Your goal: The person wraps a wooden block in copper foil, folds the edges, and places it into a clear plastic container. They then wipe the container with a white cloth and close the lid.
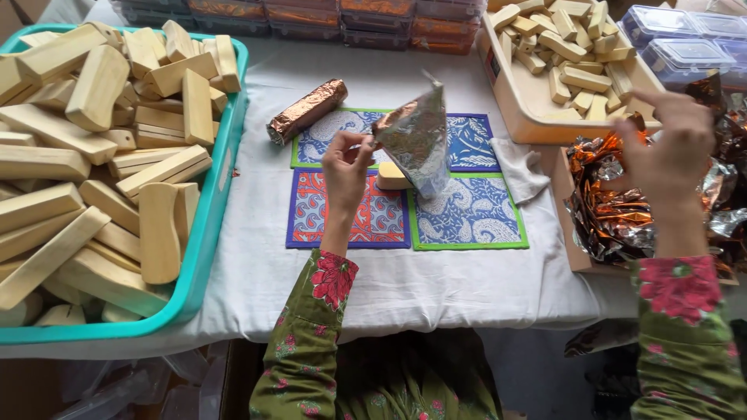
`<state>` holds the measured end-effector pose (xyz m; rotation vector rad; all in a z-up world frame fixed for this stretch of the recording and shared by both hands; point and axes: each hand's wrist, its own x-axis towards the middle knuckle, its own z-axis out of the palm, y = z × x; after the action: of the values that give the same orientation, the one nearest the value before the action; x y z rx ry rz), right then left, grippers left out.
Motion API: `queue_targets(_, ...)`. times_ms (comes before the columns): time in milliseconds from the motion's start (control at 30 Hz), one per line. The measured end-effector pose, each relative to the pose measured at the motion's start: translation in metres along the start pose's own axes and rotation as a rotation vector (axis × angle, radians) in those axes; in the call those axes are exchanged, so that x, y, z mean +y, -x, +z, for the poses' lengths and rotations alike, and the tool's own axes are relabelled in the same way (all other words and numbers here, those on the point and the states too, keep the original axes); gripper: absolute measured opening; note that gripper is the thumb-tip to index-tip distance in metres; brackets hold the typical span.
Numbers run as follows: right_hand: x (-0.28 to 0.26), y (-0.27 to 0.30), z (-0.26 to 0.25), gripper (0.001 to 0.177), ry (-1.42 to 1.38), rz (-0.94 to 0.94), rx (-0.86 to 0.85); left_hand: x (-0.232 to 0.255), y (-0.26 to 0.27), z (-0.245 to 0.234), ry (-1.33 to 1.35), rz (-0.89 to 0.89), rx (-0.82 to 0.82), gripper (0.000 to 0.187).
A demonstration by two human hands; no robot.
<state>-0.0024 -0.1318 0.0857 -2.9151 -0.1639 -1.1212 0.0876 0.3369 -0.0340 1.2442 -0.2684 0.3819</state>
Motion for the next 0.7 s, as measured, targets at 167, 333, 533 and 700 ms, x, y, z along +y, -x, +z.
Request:
queue_targets(167,-0.192,-0.046,-0.018,0.104,-0.316,-0.418,0.051,0.013,0.006,0.008,-0.034,0.045,-0.117,0.015)
queue_targets(333,-0.25,-0.054,0.006,0.063,-0.313,-0.562,0.071,0.027,0.011,0.013,-0.059,0.073,-0.203,0.016)
queue_targets(533,-0.235,-0.067,0.041,0.008,-0.681,-0.164,0.225,0.033,0.017,0.016,-0.089,0.164,-0.061,0.02)
queue_targets(700,-0.204,-0.067,0.08,0.023,-1.235,0.393,0.66,0.036,0.026,0.024,-0.558,0.566,0.054,0.021)
